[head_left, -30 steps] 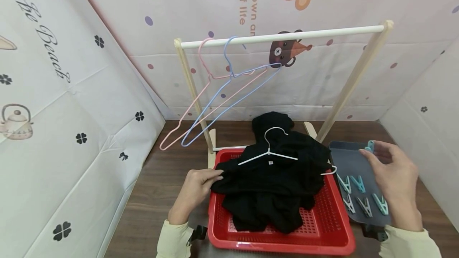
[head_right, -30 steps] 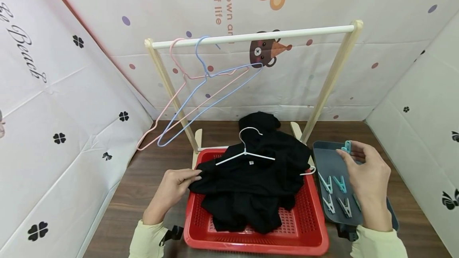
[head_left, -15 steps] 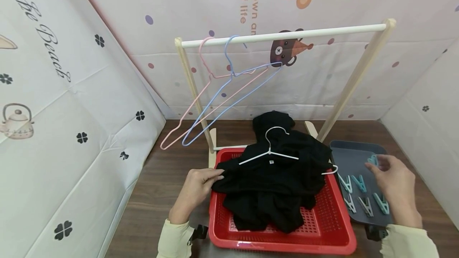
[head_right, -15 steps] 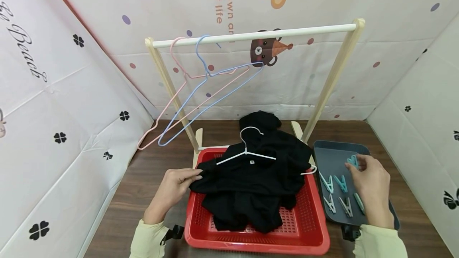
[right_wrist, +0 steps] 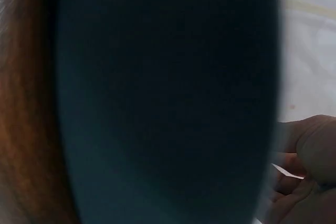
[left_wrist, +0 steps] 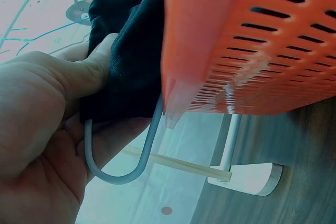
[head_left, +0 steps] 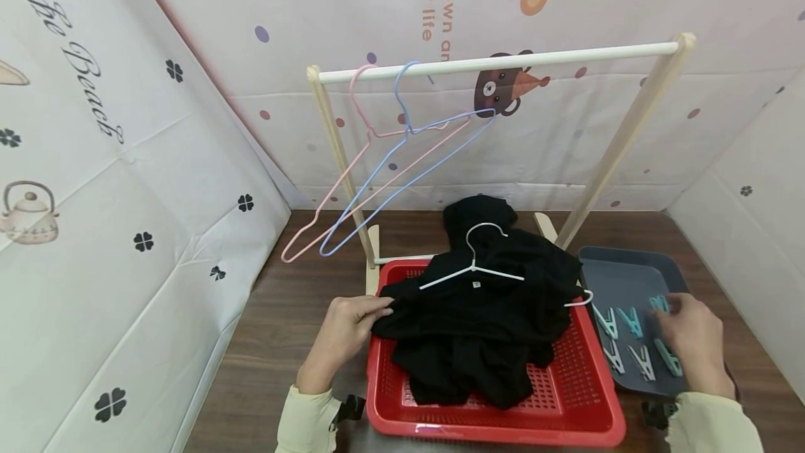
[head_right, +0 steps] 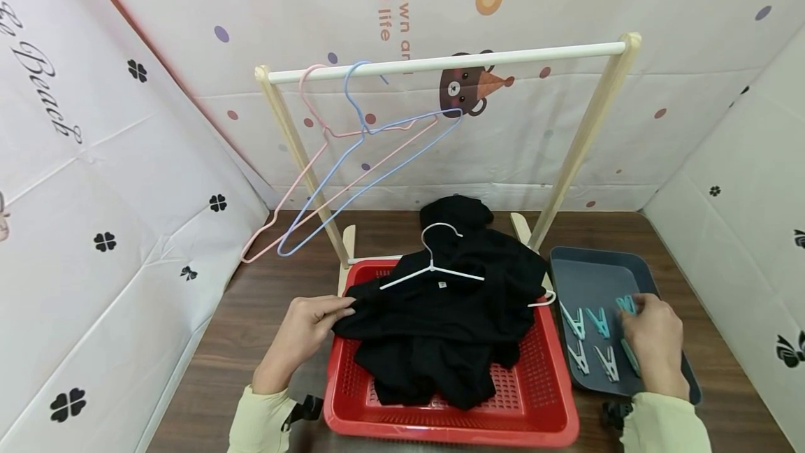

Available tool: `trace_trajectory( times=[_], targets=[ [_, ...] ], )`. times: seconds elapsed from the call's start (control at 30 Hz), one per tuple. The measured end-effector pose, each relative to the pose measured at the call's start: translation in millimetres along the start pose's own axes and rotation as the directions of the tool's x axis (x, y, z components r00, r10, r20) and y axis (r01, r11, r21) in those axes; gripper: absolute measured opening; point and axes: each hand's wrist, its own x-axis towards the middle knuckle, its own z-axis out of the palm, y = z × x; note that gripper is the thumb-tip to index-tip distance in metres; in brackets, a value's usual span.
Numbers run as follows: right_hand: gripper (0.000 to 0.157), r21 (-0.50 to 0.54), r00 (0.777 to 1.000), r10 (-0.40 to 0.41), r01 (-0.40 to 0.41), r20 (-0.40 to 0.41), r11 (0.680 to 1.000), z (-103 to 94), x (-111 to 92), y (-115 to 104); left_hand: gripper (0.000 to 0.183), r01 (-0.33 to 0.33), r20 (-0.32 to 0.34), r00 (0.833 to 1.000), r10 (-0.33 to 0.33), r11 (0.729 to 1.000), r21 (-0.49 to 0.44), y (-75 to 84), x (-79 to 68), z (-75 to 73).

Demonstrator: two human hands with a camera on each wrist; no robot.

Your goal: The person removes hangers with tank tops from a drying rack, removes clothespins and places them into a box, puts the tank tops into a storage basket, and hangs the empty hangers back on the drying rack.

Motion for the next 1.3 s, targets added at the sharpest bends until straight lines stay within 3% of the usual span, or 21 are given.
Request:
trace_trajectory(
  times=[0.33, 0.9, 1.3],
  targets=[
    [0.051, -0.048, 0.998, 0.051, -0.050, 0.023, 0.998, 8.9, 6.2, 15.1, 0.028, 0.013, 0.007, 1.000, -0.013, 1.000, -0.011, 1.8, 0.1, -1.3],
    [0.049, -0.023, 0.998, 0.051, -0.050, 0.030, 0.998, 11.2, 8.6, 20.1, 0.029, 0.006, -0.006, 1.000, -0.006, 1.000, -0.008, 1.0, -0.2, 0.4],
    [0.050, 0.016, 0.997, -0.034, 0.036, -0.076, 0.999, -2.6, -0.5, 1.1, 0.026, -0.009, -0.006, 1.000, 0.009, 1.000, 0.003, 2.3, 0.4, -0.8]
  ],
)
